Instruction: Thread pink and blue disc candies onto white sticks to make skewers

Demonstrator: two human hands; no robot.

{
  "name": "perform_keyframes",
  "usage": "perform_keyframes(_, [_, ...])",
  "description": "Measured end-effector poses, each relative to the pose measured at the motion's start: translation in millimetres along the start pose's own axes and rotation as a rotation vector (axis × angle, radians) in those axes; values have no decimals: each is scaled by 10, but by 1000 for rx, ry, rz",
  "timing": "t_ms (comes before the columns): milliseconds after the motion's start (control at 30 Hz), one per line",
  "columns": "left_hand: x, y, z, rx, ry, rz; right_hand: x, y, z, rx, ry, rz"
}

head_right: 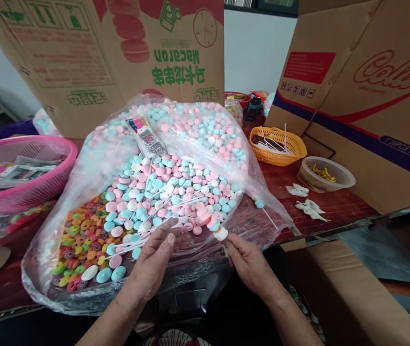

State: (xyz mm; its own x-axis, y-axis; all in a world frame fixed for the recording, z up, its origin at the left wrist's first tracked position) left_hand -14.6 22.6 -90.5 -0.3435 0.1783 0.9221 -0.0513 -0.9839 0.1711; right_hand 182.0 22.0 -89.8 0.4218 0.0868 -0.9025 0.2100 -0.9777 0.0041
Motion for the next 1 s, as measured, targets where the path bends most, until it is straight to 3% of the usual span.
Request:
perform_keyframes(100, [37, -32, 100, -63, 21, 22, -29, 36, 62, -82, -12, -21])
perform_keyframes(200, [70, -96, 189, -110, 48, 38, -95, 96, 261, -179, -60, -8])
perform_keyframes(367, [-2, -131, 129, -5, 35, 14, -177, 151, 441, -232, -75, -23])
perform_keyframes(433, [-13, -95, 72, 33, 39, -5, -145, 148, 336, -194, -40, -43])
perform_keyframes(500, [12, -52, -5, 52, 16, -8, -46, 130, 55, -66, 47, -20])
perform_keyframes(600, [53, -4, -140, 78, -132, 3, 199, 47, -555, 178, 412, 192])
perform_keyframes(700, [33, 32, -130, 13, -428, 52, 388, -204, -970, 275, 811, 427])
perform_keyframes(767, [18, 78, 18, -124, -692, 165, 452, -453, -1017, 306, 881, 477])
perform_keyframes(867, [-13, 197, 274, -351, -1167, 373, 503, -741, -912, 342, 914, 480])
perform_keyframes(1000, [-60, 255, 298, -457, -1518, 438, 606, -823, -901, 354, 933, 442])
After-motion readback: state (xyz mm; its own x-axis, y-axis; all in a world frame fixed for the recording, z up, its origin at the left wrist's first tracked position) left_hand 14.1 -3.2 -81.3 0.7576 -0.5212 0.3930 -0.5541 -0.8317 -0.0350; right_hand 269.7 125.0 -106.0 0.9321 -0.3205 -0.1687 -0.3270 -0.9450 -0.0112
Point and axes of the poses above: each hand's wrist, its own y-axis away from the middle knuckle, its own z-axis out of the palm, x = y × z, the point moved 6 cm from there along -y, towards the middle knuckle, and after that the axes turned 6 degrees about -y, right-handed, at the moved point
